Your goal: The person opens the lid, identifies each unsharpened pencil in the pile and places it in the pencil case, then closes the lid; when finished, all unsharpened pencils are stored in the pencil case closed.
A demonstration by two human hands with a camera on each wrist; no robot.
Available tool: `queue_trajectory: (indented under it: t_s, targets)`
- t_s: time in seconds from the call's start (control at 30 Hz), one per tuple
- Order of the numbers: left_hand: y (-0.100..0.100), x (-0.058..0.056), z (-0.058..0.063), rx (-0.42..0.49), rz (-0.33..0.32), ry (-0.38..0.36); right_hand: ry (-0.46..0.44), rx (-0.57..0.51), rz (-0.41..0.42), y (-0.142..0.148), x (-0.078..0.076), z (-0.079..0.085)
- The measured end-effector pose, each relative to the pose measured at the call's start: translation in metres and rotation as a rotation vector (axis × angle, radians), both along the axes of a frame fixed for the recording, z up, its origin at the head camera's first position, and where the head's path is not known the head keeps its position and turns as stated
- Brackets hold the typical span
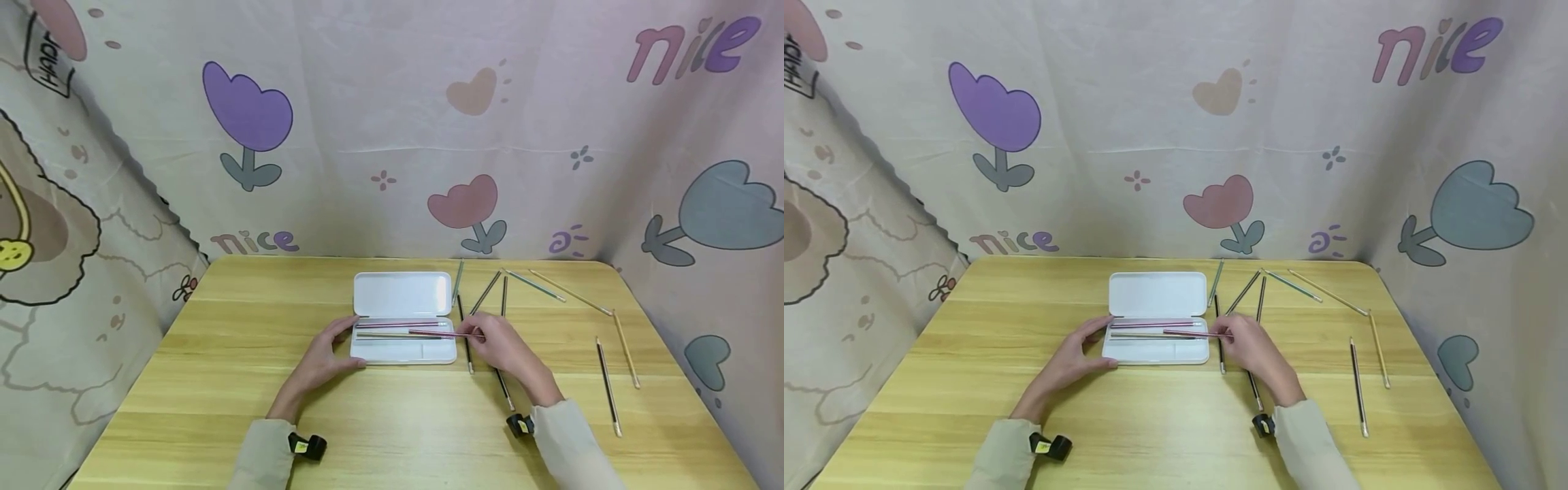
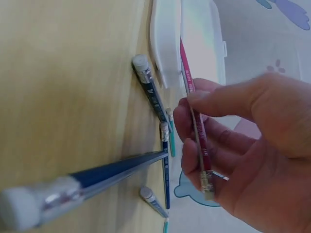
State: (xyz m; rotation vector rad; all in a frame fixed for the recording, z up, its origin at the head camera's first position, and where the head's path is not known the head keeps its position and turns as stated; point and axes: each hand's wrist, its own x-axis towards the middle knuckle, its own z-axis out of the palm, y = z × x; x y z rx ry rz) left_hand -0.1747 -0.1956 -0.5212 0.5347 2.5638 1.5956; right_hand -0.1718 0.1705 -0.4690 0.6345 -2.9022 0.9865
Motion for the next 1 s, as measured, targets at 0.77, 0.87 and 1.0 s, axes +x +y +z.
queue_trajectory:
  t_s: [0.77, 0.87, 1.0]
  targets:
    - [0.000, -0.001, -0.001, -0.001, 0.005, -0.015, 0.046, -0.151, 0.021, -0.023, -0.013, -0.011]
    - [0.001, -0.001, -0.001, 0.003, 0.004, -0.012, 0.041, -0.176, -0.025, -0.032, -0.015, -0.014]
    - [0.000, -0.001, -0.001, 0.007, 0.005, -0.006, 0.049, -0.178, -0.061, -0.045, -0.019, -0.018]
